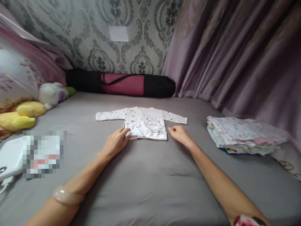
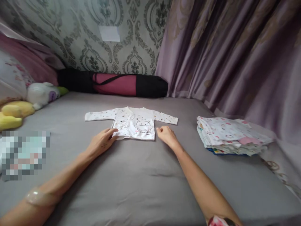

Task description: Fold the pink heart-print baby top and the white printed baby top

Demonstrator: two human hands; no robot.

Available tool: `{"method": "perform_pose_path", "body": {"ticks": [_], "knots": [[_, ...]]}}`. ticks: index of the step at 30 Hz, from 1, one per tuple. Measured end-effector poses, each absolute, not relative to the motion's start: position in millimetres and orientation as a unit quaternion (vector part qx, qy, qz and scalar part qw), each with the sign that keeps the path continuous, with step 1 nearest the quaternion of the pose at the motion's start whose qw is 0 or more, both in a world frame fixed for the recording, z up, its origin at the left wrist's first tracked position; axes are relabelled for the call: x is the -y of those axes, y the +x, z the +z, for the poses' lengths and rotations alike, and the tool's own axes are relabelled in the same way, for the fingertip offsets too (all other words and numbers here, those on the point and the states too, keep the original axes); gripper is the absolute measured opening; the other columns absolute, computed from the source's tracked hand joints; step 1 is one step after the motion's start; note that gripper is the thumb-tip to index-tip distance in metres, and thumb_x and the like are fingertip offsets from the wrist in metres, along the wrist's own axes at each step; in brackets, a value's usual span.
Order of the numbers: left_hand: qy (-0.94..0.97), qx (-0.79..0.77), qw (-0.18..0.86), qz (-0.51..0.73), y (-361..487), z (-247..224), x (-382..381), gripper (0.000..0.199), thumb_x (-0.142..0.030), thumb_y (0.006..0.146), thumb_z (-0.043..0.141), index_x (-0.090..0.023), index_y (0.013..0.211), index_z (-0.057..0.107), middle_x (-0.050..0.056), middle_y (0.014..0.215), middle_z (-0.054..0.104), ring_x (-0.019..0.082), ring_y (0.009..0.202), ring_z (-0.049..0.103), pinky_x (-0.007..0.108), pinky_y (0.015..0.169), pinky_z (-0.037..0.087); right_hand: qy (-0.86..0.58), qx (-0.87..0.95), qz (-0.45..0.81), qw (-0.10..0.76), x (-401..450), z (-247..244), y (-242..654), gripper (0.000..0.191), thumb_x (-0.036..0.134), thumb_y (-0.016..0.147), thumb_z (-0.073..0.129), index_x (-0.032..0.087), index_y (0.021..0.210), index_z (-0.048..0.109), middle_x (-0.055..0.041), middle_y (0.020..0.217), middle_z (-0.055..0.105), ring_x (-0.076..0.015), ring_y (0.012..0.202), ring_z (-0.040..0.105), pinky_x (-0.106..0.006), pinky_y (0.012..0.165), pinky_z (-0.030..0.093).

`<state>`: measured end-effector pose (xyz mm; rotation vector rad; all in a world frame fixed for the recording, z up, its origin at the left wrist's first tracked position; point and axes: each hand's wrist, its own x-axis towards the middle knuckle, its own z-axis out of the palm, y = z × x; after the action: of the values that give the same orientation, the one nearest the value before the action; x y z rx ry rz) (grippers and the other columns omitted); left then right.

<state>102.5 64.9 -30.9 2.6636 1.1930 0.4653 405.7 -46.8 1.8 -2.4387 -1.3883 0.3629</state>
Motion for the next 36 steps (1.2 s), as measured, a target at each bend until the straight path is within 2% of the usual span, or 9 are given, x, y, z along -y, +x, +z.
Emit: {"method": "perform_pose_path", "body": {"ticks": [4,9,14,16,18,21,24,28,36], "knots": [[0.902,-0.392,0.100,0.148,99,-31,-64,0.030,-0.035,0.095,0.033,-0.028,0.111,0.057,0.004,0.107,0.064,0.021,0.091,0.062,0.027,0.069,0.042,-0.858,0.486,0.128,0.111,58,-1,382,0.029,0.045,0.087,0.051,0.022,0.077,0.066,-0.0046,0.080,0.070,-0.0191,0.075,0.063,-0.026,0.058,0.032],[0.896,-0.409,0.103,0.139,93,-27,-62,0.030,-0.034,0.093,0.035,-0.027,0.108,0.060,0.004,0.102,0.064,0.019,0.084,0.062,0.026,0.067,0.041,-0.855,0.496,0.104,0.107,60,-4,367,0.021,0.038,0.090,0.049,0.024,0.085,0.064,-0.0041,0.087,0.070,-0.0188,0.080,0.062,-0.026,0.059,0.031],[0.885,-0.431,0.113,0.134,89,-28,-63,0.030,-0.035,0.092,0.037,-0.027,0.105,0.063,0.003,0.094,0.064,0.018,0.076,0.061,0.026,0.064,0.040,-0.849,0.493,0.094,0.166,61,-6,366,0.016,0.033,0.090,0.049,0.022,0.085,0.061,-0.0030,0.082,0.068,-0.0173,0.077,0.061,-0.025,0.061,0.032],[0.888,-0.421,0.121,0.141,88,-29,-65,0.032,-0.038,0.094,0.036,-0.027,0.105,0.064,0.004,0.093,0.064,0.018,0.075,0.061,0.026,0.066,0.041,-0.849,0.473,0.112,0.205,60,-7,366,0.016,0.034,0.089,0.051,0.021,0.093,0.059,-0.0018,0.078,0.067,-0.0169,0.073,0.060,-0.025,0.062,0.033],[0.894,-0.400,0.134,0.149,86,-30,-66,0.035,-0.040,0.095,0.034,-0.026,0.106,0.065,0.005,0.091,0.063,0.018,0.074,0.061,0.027,0.068,0.042,-0.841,0.466,0.139,0.239,59,-8,365,0.025,0.036,0.087,0.053,0.020,0.106,0.056,0.0004,0.074,0.065,-0.0165,0.070,0.060,-0.024,0.061,0.034],[0.900,-0.375,0.156,0.160,86,-31,-67,0.035,-0.037,0.094,0.036,-0.025,0.106,0.066,0.005,0.091,0.063,0.018,0.074,0.061,0.027,0.070,0.044,-0.821,0.494,0.157,0.240,59,-8,365,0.034,0.032,0.084,0.054,0.023,0.117,0.055,0.0033,0.071,0.062,-0.0161,0.067,0.058,-0.024,0.060,0.034],[0.893,-0.389,0.163,0.158,86,-28,-65,0.031,-0.030,0.090,0.040,-0.023,0.103,0.068,0.006,0.092,0.066,0.018,0.074,0.062,0.027,0.071,0.045,-0.810,0.521,0.160,0.218,60,-7,365,0.034,0.025,0.081,0.051,0.025,0.114,0.060,0.0035,0.071,0.060,-0.0155,0.067,0.056,-0.024,0.060,0.034],[0.876,-0.435,0.155,0.143,87,-19,-60,0.025,-0.024,0.082,0.046,-0.024,0.095,0.068,0.004,0.083,0.068,0.019,0.072,0.062,0.027,0.068,0.043,-0.807,0.525,0.169,0.211,62,-4,365,0.035,0.023,0.079,0.050,0.024,0.112,0.063,0.0029,0.071,0.060,-0.0154,0.068,0.055,-0.023,0.060,0.034],[0.855,-0.496,0.119,0.093,87,-11,-49,0.016,-0.029,0.083,0.044,-0.025,0.094,0.055,0.002,0.072,0.065,0.022,0.069,0.062,0.028,0.058,0.036,-0.813,0.536,0.155,0.166,66,-5,365,0.035,0.022,0.080,0.050,0.022,0.114,0.062,0.0003,0.075,0.063,-0.0168,0.071,0.057,-0.024,0.061,0.033]]}}
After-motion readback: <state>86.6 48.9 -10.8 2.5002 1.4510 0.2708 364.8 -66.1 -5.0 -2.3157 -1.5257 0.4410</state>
